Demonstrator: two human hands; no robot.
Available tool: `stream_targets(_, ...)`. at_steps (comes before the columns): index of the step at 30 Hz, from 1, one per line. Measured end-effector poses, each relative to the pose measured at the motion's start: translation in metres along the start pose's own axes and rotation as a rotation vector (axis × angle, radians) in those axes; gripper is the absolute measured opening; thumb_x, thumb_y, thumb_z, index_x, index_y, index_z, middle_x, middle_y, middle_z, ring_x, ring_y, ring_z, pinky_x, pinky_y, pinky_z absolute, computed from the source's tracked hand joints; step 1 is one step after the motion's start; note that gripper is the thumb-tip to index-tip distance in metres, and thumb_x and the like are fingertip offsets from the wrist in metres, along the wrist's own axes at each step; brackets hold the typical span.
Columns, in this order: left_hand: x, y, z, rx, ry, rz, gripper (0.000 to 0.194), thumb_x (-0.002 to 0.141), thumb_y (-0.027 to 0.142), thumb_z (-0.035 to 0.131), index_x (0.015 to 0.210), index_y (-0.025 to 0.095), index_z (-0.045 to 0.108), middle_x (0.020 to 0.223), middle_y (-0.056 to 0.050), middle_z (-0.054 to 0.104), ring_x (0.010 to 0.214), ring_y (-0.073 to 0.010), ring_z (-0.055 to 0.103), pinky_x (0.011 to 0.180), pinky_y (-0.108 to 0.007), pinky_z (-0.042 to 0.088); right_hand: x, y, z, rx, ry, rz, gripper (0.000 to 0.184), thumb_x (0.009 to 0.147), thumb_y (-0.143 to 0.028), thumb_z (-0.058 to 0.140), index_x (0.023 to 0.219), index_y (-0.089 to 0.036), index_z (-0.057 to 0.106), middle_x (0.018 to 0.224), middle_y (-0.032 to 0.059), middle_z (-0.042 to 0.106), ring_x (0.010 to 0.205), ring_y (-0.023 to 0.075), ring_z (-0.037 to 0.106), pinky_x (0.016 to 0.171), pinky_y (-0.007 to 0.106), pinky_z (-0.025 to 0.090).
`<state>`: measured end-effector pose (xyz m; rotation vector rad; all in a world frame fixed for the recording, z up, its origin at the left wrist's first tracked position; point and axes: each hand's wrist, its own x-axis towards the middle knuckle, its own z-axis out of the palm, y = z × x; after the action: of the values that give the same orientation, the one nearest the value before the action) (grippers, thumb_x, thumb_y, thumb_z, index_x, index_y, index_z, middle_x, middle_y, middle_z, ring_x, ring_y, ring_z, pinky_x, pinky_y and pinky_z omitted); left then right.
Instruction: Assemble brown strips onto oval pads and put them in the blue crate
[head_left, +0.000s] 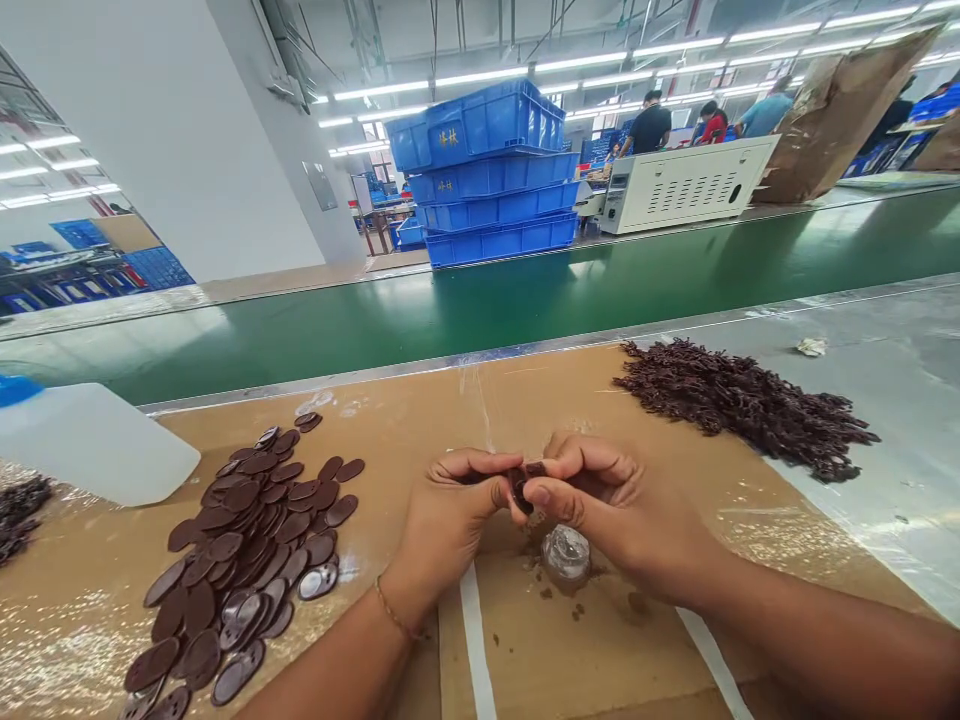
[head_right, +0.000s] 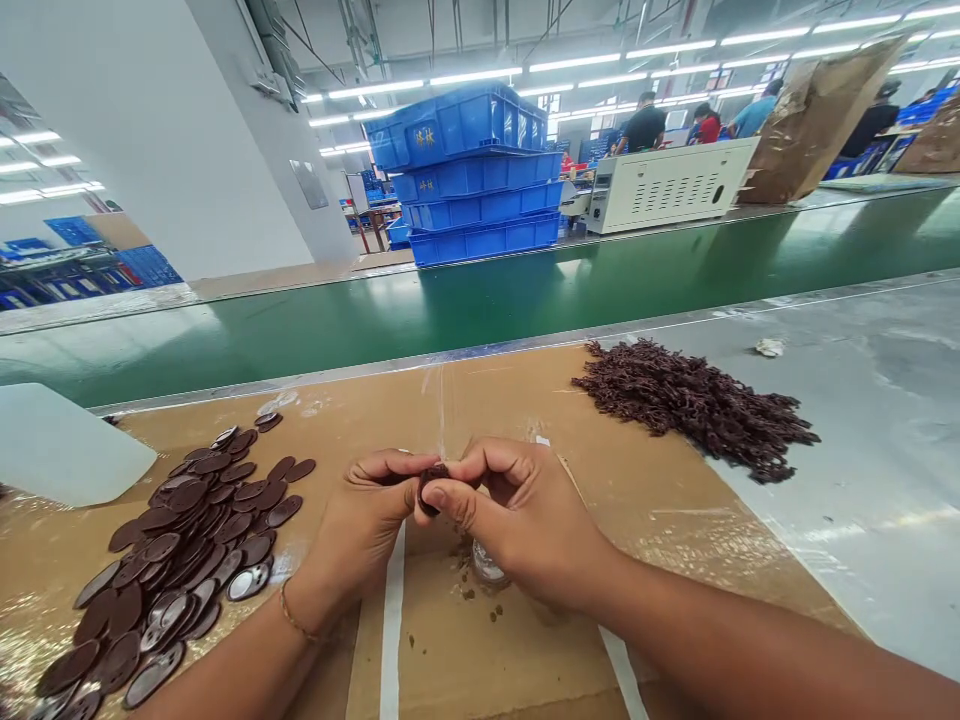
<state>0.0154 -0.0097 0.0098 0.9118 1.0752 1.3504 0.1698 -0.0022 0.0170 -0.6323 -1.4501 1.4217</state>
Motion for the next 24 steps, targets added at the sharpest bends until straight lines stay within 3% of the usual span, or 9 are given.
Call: stream_targets(24, -0.0010, 0.0023, 0.0016, 0.006, 0.012, -0.001, 0.011, 0.054, 0.010, 0.078, 0.060, 0.019, 0.076, 0.055, 0.000, 0.071, 0.055, -0.0127, 0.066, 0.061, -0.023, 0.055, -0.0004, 0.0008, -0.0002, -0.026, -0.001, -0.019, 0.024, 0.080, -0.033, 0.076, 0.066, -0.020, 0.060, 0.066, -0.0026, 0.065, 0.068, 0.0119, 0.064, 0.066, 0.026, 0.052)
